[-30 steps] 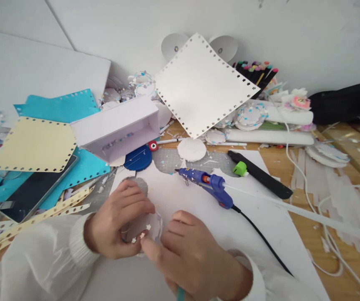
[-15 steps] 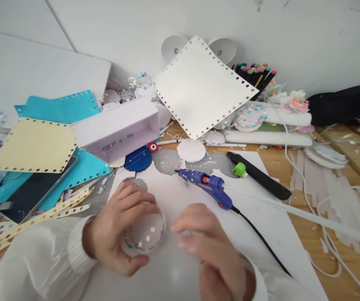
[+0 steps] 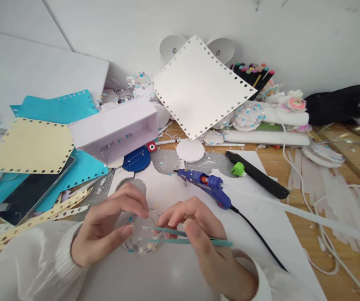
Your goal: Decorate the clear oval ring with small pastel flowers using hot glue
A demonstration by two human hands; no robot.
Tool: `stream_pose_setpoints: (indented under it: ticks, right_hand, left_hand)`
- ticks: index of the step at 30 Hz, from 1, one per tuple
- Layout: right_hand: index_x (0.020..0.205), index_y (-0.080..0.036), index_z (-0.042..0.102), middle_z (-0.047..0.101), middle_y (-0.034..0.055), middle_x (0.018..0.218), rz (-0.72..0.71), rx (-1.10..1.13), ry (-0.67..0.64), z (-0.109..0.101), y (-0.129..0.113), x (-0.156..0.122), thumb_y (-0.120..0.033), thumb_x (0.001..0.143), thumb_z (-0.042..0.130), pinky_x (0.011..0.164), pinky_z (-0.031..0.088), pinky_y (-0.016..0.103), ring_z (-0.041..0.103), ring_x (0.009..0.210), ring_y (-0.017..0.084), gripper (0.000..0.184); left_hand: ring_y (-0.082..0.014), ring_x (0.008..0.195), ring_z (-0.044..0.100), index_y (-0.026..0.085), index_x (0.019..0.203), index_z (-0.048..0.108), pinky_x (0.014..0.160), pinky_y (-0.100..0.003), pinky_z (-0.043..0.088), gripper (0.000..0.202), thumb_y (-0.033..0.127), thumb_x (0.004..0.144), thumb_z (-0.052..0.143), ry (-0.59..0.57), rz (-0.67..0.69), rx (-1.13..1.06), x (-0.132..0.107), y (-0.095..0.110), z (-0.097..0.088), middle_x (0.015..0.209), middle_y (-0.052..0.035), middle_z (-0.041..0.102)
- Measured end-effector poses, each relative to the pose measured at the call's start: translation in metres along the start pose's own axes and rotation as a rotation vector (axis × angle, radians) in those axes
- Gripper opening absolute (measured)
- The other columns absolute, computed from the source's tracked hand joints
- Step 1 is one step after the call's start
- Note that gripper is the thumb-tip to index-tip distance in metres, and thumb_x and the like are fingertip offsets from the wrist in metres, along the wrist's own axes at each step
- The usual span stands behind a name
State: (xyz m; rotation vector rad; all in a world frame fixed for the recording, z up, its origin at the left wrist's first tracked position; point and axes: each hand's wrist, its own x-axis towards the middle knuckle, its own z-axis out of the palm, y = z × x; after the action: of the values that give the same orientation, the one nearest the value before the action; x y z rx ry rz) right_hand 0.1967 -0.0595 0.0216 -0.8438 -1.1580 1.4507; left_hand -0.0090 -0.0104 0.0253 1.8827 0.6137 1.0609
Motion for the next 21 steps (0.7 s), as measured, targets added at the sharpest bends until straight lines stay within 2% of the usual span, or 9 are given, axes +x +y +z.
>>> stream_pose_setpoints:
  ticks: [6, 10, 21]
  right_hand:
    - [0.090, -0.027, 0.061, 0.066, 0.0038, 0.091, -0.069, -0.120, -0.072, -0.0001, -0.0010, 0.0033, -0.033, 0.095, 0.047, 0.073, 0.053, 0.030, 0.061, 0.079, 0.016, 0.016]
    - [0.092, -0.028, 0.060, 0.064, 0.0027, 0.094, -0.077, -0.163, -0.096, 0.0004, -0.0026, 0.0045, -0.033, 0.095, 0.046, 0.076, 0.052, 0.028, 0.060, 0.084, 0.015, 0.015]
    - [0.096, -0.027, 0.057, 0.059, 0.0036, 0.096, -0.071, -0.140, -0.188, 0.0013, -0.0018, 0.0038, -0.031, 0.094, 0.048, 0.064, 0.049, 0.027, 0.057, 0.072, 0.013, 0.010]
  left_hand:
    - [-0.0204, 0.076, 0.059, 0.019, 0.096, 0.063, 0.069, -0.041, 0.049, 0.011, 0.023, 0.087, 0.057, 0.008, 0.056, 0.035, -0.0005, 0.0002, 0.0019, 0.082, -0.0085, 0.066]
    - [-0.0205, 0.076, 0.059, 0.020, 0.095, 0.064, 0.071, -0.042, 0.049, 0.010, 0.023, 0.088, 0.057, 0.018, 0.017, 0.014, -0.0018, -0.0017, 0.0014, 0.083, -0.0083, 0.066]
    - [-0.0188, 0.074, 0.059, 0.020, 0.088, 0.067, 0.069, -0.039, 0.049, 0.006, 0.023, 0.086, 0.062, 0.013, -0.071, -0.128, -0.0012, -0.0019, -0.0009, 0.077, -0.0069, 0.064]
